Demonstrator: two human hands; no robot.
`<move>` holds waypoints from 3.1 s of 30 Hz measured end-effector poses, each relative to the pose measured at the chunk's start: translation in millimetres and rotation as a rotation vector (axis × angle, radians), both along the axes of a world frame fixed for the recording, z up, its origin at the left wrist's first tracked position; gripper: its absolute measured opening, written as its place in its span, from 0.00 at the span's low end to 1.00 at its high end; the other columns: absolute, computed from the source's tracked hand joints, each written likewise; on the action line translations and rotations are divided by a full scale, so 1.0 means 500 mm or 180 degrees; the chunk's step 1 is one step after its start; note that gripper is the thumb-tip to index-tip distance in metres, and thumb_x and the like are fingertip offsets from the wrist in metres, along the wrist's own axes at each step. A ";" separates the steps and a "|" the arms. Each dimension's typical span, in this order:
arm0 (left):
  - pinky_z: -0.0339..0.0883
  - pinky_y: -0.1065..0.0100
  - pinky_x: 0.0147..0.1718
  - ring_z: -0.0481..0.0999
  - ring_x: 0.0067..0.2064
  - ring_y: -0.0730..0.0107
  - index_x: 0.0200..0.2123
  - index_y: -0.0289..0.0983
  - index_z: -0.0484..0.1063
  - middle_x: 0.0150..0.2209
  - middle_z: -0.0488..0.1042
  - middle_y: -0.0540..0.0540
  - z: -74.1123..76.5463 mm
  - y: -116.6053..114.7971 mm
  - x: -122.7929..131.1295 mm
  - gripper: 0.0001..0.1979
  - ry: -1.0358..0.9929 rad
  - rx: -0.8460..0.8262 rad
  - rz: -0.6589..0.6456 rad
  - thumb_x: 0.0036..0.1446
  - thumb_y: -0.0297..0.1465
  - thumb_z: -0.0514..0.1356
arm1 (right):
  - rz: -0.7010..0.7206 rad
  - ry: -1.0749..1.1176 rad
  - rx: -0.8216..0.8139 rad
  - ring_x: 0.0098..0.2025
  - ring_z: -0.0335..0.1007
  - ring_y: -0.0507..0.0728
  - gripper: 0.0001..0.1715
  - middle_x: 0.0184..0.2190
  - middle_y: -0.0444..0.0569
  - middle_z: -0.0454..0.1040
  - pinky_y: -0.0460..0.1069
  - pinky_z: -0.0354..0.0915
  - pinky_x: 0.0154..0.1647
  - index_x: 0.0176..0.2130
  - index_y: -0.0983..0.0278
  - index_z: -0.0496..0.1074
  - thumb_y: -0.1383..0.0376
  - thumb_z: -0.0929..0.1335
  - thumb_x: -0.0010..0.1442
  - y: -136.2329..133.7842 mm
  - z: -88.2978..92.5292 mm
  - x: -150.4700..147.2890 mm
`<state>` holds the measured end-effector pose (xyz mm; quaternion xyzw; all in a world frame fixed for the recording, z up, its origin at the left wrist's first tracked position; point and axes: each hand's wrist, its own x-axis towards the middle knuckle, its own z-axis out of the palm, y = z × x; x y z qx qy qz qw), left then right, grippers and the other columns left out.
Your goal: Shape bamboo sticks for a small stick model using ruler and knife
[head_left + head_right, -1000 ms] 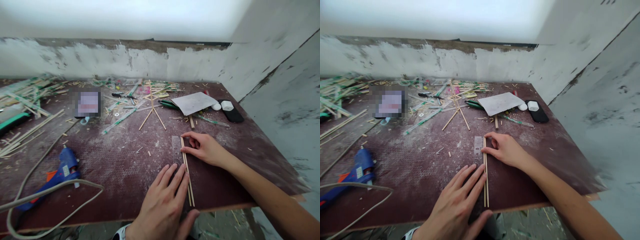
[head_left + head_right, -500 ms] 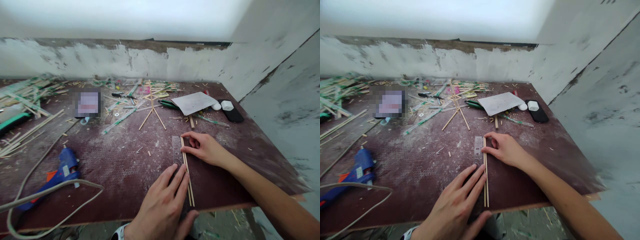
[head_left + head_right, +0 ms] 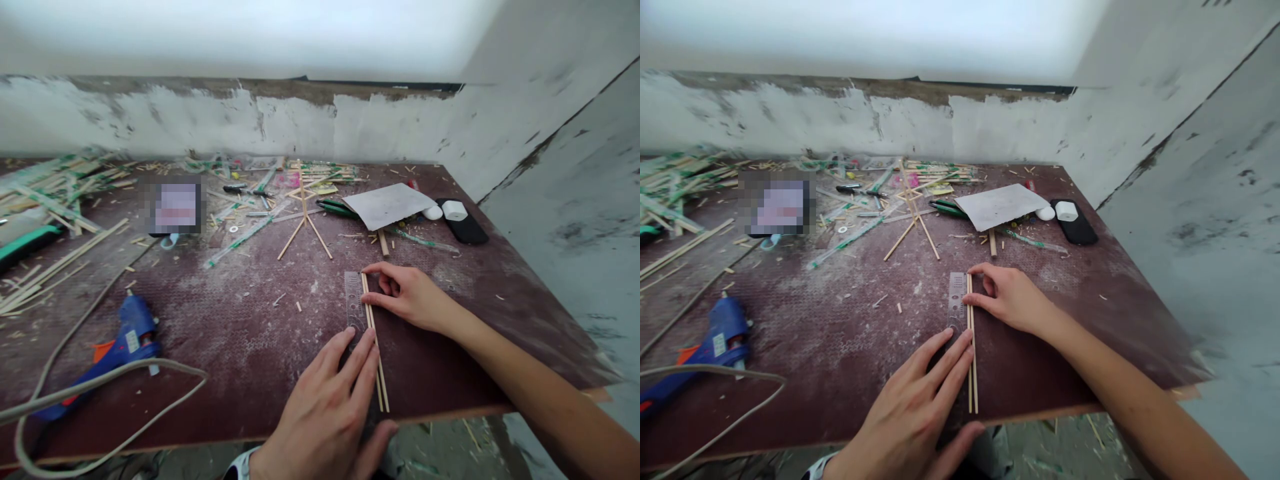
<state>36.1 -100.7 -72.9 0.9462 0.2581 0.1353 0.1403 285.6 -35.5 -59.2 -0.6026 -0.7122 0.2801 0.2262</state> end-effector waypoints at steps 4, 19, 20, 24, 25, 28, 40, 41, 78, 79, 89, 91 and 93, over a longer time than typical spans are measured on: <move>0.64 0.53 0.67 0.58 0.72 0.47 0.72 0.31 0.56 0.73 0.57 0.40 0.002 0.000 0.001 0.39 -0.0081 0.0024 0.0034 0.66 0.46 0.58 | -0.0022 0.0013 -0.0003 0.26 0.62 0.52 0.22 0.25 0.39 0.68 0.47 0.57 0.29 0.51 0.62 0.74 0.53 0.74 0.62 0.001 -0.003 0.000; 0.67 0.50 0.65 0.59 0.71 0.45 0.70 0.37 0.61 0.73 0.58 0.39 -0.005 -0.005 0.001 0.35 -0.0065 0.0142 0.0025 0.66 0.49 0.57 | -0.0037 0.0031 -0.0030 0.26 0.62 0.52 0.21 0.25 0.39 0.67 0.47 0.57 0.29 0.49 0.62 0.75 0.54 0.74 0.61 0.001 0.001 -0.003; 0.67 0.50 0.65 0.59 0.71 0.45 0.69 0.37 0.61 0.73 0.58 0.39 -0.004 -0.007 0.003 0.35 -0.0074 0.0156 0.0044 0.67 0.49 0.57 | -0.0040 0.0038 -0.0028 0.26 0.62 0.52 0.21 0.25 0.39 0.67 0.47 0.57 0.29 0.49 0.62 0.75 0.54 0.74 0.61 0.001 0.000 -0.003; 0.68 0.50 0.64 0.60 0.71 0.44 0.67 0.36 0.65 0.71 0.62 0.38 0.001 -0.011 0.010 0.31 -0.0128 0.0255 0.0143 0.68 0.47 0.55 | -0.0039 0.0078 -0.0019 0.26 0.63 0.52 0.22 0.25 0.39 0.68 0.47 0.58 0.28 0.49 0.62 0.75 0.52 0.74 0.61 0.001 0.000 -0.002; 0.68 0.50 0.64 0.61 0.71 0.44 0.67 0.35 0.66 0.71 0.62 0.38 0.002 -0.012 0.011 0.30 -0.0135 0.0270 0.0150 0.69 0.46 0.55 | -0.0038 0.0082 -0.0017 0.26 0.63 0.52 0.22 0.25 0.39 0.68 0.47 0.58 0.28 0.49 0.62 0.75 0.51 0.74 0.61 0.001 0.000 -0.002; 0.68 0.51 0.63 0.62 0.70 0.44 0.65 0.35 0.68 0.70 0.64 0.38 0.004 -0.013 0.014 0.29 -0.0163 0.0282 0.0181 0.68 0.45 0.55 | -0.0032 0.0066 -0.0027 0.26 0.62 0.52 0.23 0.25 0.39 0.68 0.47 0.57 0.28 0.49 0.63 0.75 0.51 0.74 0.61 0.002 0.000 -0.001; 0.72 0.52 0.60 0.70 0.65 0.44 0.59 0.34 0.73 0.64 0.71 0.37 0.004 0.000 0.033 0.25 -0.0220 0.0542 0.0267 0.68 0.44 0.57 | 0.0122 0.0116 -0.0216 0.27 0.63 0.52 0.26 0.25 0.39 0.69 0.47 0.58 0.30 0.51 0.66 0.74 0.52 0.73 0.61 0.021 0.013 0.001; 0.71 0.53 0.60 0.70 0.65 0.45 0.59 0.34 0.73 0.64 0.72 0.37 0.003 0.002 0.035 0.25 -0.0234 0.0577 0.0282 0.68 0.45 0.57 | 0.0162 0.0075 -0.0236 0.27 0.64 0.52 0.26 0.26 0.40 0.70 0.47 0.58 0.30 0.52 0.66 0.74 0.51 0.73 0.61 0.026 0.017 0.001; 0.76 0.56 0.56 0.75 0.59 0.50 0.58 0.28 0.74 0.59 0.77 0.37 0.002 -0.005 0.056 0.23 -0.0388 0.0635 0.0494 0.67 0.39 0.60 | 0.0265 -0.0283 0.0013 0.27 0.64 0.54 0.26 0.25 0.40 0.69 0.49 0.56 0.31 0.55 0.63 0.73 0.52 0.71 0.63 0.042 0.000 0.010; 0.76 0.56 0.56 0.75 0.59 0.50 0.58 0.29 0.74 0.59 0.76 0.37 0.002 -0.005 0.056 0.24 -0.0394 0.0612 0.0496 0.67 0.39 0.60 | 0.0279 -0.0276 0.0013 0.27 0.64 0.54 0.26 0.25 0.40 0.69 0.49 0.56 0.32 0.55 0.63 0.73 0.52 0.71 0.63 0.042 0.000 0.010; 0.75 0.55 0.57 0.75 0.60 0.49 0.60 0.29 0.72 0.60 0.76 0.37 -0.003 -0.002 0.053 0.26 -0.0412 0.0557 0.0485 0.66 0.41 0.61 | 0.0345 -0.0329 0.0031 0.27 0.64 0.54 0.27 0.25 0.40 0.70 0.48 0.56 0.31 0.55 0.64 0.73 0.52 0.71 0.63 0.045 0.000 0.014; 0.74 0.54 0.57 0.74 0.60 0.49 0.61 0.29 0.70 0.61 0.75 0.37 0.001 -0.002 0.051 0.27 -0.0368 0.0516 0.0455 0.66 0.41 0.61 | 0.0349 -0.0353 0.0059 0.27 0.64 0.54 0.27 0.25 0.40 0.70 0.49 0.56 0.31 0.57 0.63 0.72 0.52 0.71 0.63 0.044 0.001 0.013; 0.74 0.55 0.58 0.74 0.60 0.50 0.62 0.29 0.69 0.61 0.75 0.37 0.006 -0.004 0.049 0.28 -0.0311 0.0464 0.0438 0.65 0.40 0.62 | 0.0347 -0.0360 0.0067 0.27 0.64 0.54 0.28 0.25 0.41 0.70 0.49 0.56 0.31 0.58 0.63 0.72 0.52 0.71 0.63 0.043 0.002 0.013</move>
